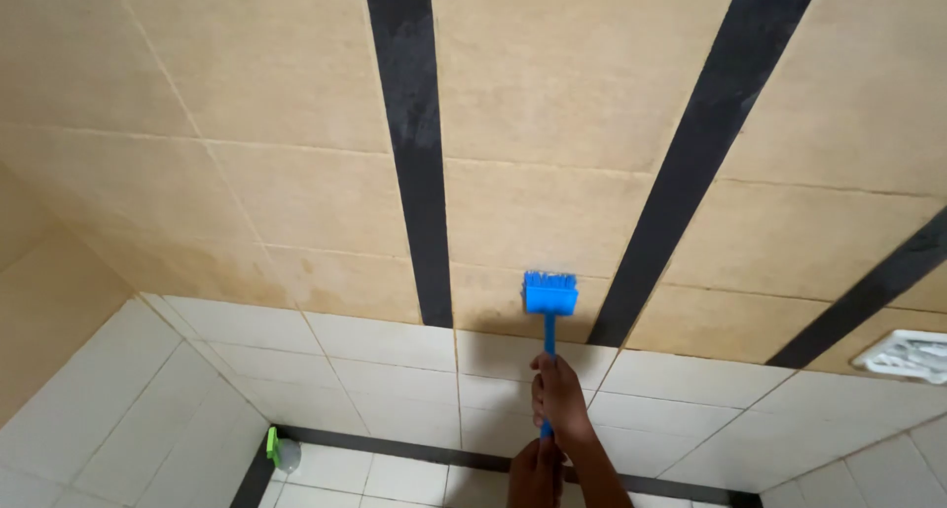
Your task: The person uses a blue scrub brush to clean the vertical black stripes on the bathroom walls. They scrub the wall near the shower faucet and then move to scrub the wall near the toilet and sink.
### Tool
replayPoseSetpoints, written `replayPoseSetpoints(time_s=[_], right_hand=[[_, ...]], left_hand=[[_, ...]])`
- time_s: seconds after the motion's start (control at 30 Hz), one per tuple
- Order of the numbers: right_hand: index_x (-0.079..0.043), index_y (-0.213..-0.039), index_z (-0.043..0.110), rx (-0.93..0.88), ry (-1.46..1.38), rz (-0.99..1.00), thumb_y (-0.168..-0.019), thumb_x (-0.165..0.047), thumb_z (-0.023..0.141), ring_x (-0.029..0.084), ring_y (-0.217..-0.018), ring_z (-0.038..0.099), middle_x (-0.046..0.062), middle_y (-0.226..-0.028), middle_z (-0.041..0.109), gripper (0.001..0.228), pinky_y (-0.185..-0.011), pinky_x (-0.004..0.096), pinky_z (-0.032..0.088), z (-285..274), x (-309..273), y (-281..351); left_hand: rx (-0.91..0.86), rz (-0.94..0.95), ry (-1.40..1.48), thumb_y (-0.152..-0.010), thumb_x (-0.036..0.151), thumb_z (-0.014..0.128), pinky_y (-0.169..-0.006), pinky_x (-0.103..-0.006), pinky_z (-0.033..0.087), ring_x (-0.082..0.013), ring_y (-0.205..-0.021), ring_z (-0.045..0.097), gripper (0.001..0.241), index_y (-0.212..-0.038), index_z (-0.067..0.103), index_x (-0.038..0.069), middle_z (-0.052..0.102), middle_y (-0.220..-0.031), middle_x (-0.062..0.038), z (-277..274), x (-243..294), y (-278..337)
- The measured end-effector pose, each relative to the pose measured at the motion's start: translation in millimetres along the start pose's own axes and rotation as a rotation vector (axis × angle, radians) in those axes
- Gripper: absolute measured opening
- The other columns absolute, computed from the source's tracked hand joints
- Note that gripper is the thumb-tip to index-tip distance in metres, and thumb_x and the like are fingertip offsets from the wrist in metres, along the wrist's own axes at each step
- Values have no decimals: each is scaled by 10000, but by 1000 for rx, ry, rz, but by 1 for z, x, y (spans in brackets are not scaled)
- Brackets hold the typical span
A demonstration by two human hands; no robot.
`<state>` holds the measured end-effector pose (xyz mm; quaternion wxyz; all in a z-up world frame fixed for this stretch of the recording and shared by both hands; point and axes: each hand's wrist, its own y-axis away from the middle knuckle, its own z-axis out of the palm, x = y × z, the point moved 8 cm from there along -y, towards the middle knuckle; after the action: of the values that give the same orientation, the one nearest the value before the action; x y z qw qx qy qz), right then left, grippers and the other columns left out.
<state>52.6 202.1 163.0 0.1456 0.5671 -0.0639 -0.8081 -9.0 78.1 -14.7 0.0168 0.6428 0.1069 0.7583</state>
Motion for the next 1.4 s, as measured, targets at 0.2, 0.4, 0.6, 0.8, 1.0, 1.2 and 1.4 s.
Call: replayPoseSetpoints(time_s=[0.2, 0.4, 0.6, 0.8, 1.0, 1.2, 1.4], right_hand=[[-75, -1014, 523, 107, 106, 85, -1032, -373, 462, 130, -389, 324, 14, -547, 370, 304, -358, 333, 303, -1, 29, 1], [-73, -1018, 534, 143, 126, 92, -1051, -417, 454, 127, -396, 320, 11, -544, 364, 355, -373, 329, 288, 2, 28, 11], [-85, -1046, 532, 93, 85, 11, -1039, -323, 460, 118, -399, 342, -7, -563, 383, 249, -374, 318, 292, 22, -20, 20], [-77, -1030, 546, 121, 126, 24, -1031, -325, 472, 130, -383, 352, 16, -550, 394, 260, -364, 325, 302, 15, 11, 8], [-71, -1036, 549, 174, 113, 115, -1032, -372, 506, 126, -400, 353, 7, -568, 397, 305, -378, 328, 317, -1, 73, -3], [-66, -1074, 550, 168, 89, 112, -1034, -354, 496, 126, -423, 355, 7, -593, 406, 296, -394, 326, 318, 11, 50, 5], [-68, -1116, 553, 68, 80, 9, -1033, -355, 472, 115, -445, 368, 0, -616, 409, 310, -416, 304, 334, 40, 1, 20]], left_hand=[[-71, 73, -202, -1014, 466, 392, -494, -330, 466, -157, -504, 600, 501, -886, 677, 73, 610, -609, -41, 4, -14, -63], [5, -169, -81, -1025, 441, 456, -533, -394, 449, -216, -541, 578, 487, -861, 702, 54, 615, -622, -97, -3, -5, -42], [32, 181, -205, -1038, 422, 445, -481, -363, 432, -167, -480, 560, 469, -794, 616, 59, 595, -563, -48, 2, 107, -17], [-68, -56, 18, -1046, 458, 454, -412, -340, 342, -142, -424, 456, 465, -832, 620, 80, 515, -539, -38, -1, 54, -23], [-7, -242, -52, -1038, 549, 397, -412, -356, 359, -178, -417, 476, 599, -824, 637, 44, 523, -532, -60, -17, -10, -25], [-19, 676, -561, -1156, 443, 341, -444, -333, 452, -184, -508, 567, 499, -996, 625, 65, 581, -726, -71, -15, 10, -34], [8, -167, 164, -1063, 478, 465, -401, -336, 313, -141, -424, 426, 513, -860, 626, 36, 481, -547, -28, -13, 64, -17]])
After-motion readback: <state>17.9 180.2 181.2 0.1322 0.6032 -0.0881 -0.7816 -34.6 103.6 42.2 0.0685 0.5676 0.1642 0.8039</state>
